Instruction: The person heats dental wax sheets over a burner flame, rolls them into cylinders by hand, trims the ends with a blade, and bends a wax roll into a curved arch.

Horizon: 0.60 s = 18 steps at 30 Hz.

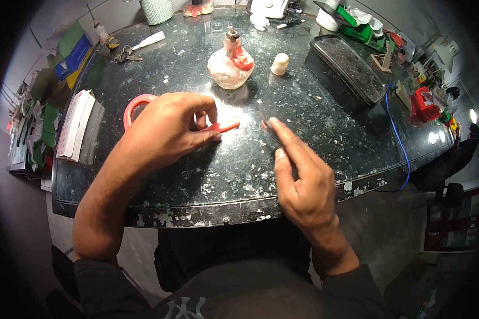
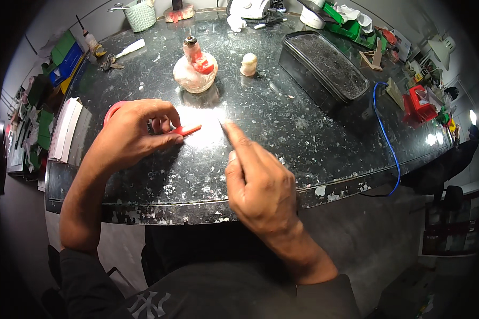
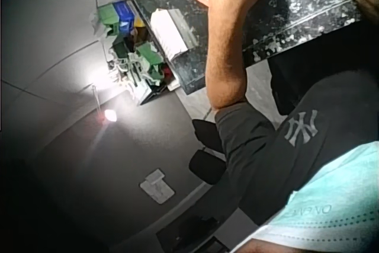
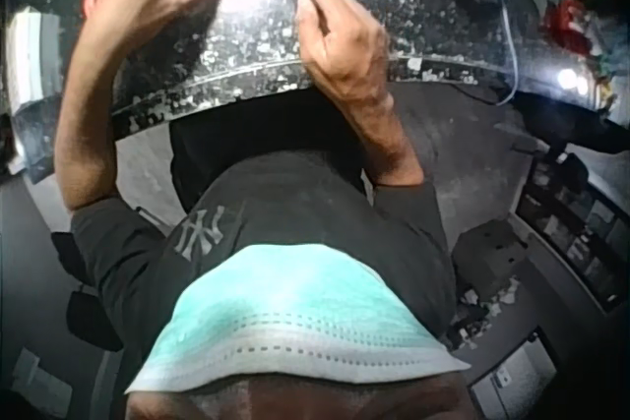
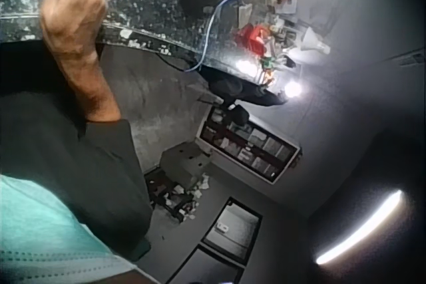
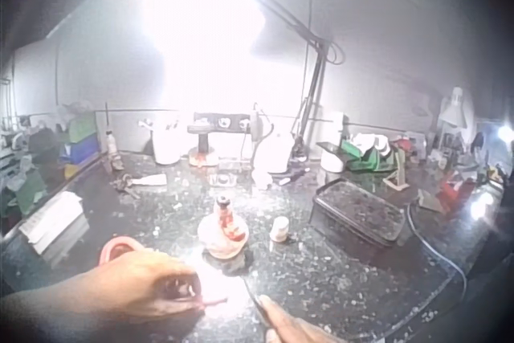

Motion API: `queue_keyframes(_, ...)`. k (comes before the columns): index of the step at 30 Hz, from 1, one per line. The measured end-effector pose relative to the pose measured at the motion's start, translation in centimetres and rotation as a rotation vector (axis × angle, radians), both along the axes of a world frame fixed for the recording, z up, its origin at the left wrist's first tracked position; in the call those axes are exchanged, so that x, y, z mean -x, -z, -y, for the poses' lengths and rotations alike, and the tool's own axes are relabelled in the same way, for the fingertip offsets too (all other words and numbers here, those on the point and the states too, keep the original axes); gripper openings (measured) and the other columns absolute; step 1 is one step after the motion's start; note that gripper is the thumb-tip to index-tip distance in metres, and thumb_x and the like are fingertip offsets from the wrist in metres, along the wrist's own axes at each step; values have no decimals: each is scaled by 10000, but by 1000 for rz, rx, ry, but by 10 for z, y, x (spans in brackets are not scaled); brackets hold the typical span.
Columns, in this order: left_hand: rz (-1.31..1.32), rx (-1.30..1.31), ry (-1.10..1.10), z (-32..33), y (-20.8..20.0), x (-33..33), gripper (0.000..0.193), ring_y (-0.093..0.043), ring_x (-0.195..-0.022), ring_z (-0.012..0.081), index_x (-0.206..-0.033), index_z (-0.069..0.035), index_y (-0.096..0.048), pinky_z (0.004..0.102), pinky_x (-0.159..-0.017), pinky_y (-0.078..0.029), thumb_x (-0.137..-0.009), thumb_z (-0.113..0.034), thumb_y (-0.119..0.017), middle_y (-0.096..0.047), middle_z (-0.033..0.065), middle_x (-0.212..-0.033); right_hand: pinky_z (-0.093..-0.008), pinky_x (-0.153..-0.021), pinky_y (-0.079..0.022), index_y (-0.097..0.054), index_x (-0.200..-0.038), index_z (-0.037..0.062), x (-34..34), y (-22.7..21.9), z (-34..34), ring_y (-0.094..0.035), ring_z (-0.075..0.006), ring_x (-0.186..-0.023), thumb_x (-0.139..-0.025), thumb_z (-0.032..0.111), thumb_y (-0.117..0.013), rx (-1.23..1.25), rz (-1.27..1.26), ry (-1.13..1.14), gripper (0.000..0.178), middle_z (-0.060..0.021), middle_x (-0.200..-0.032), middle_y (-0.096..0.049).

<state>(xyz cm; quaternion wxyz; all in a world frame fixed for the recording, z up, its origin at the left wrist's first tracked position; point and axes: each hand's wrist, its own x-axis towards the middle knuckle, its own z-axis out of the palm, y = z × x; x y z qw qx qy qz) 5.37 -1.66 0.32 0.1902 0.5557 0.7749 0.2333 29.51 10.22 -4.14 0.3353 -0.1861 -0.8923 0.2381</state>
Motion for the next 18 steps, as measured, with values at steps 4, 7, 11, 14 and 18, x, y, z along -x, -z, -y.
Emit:
queue_keyframes(4,-186,-356,39,-2,18,-10,340,-686,-867,186,-1140,-28,-802,329,-743,-546,-872,-202,-919,-731,88,-956,-429,-759,-587,-671,-1464,41,7,-9,15,-725,-326,-834,-977,25,-662,0,109,-15,488,-155,-1005,-706)
queue_keyframes(7,-60,-338,4,-8,26,-12,274,-697,-886,208,-1106,-32,-827,341,-760,-551,-891,-186,-899,-737,87,-963,-425,-747,-586,-686,-1450,43,12,-7,22,-744,-332,-829,-987,27,-669,-24,153,10,464,-161,-1066,-771)
queue_keyframes(11,-73,-363,49,-8,29,-11,240,-706,-897,222,-1071,-30,-836,347,-776,-554,-896,-184,-895,-738,92,-969,-430,-686,-559,-665,-1482,59,16,-2,28,-686,-294,-730,-946,35,-695,-57,175,24,538,-109,-866,-669)
queue_keyframes(14,-134,-386,34,-9,29,-16,216,-700,-872,219,-1063,-28,-832,346,-770,-550,-902,-160,-886,-727,97,-952,-427,-658,-542,-656,-1494,59,16,-1,28,-648,-274,-686,-920,31,-706,-86,188,25,577,-89,-797,-601)
queue_keyframes(18,-183,-382,4,-9,28,-21,178,-679,-831,211,-1008,-17,-816,348,-739,-532,-900,-142,-881,-707,91,-923,-420,-648,-537,-645,-1503,42,17,1,28,-637,-265,-675,-912,28,-712,-79,165,20,595,-82,-795,-585)
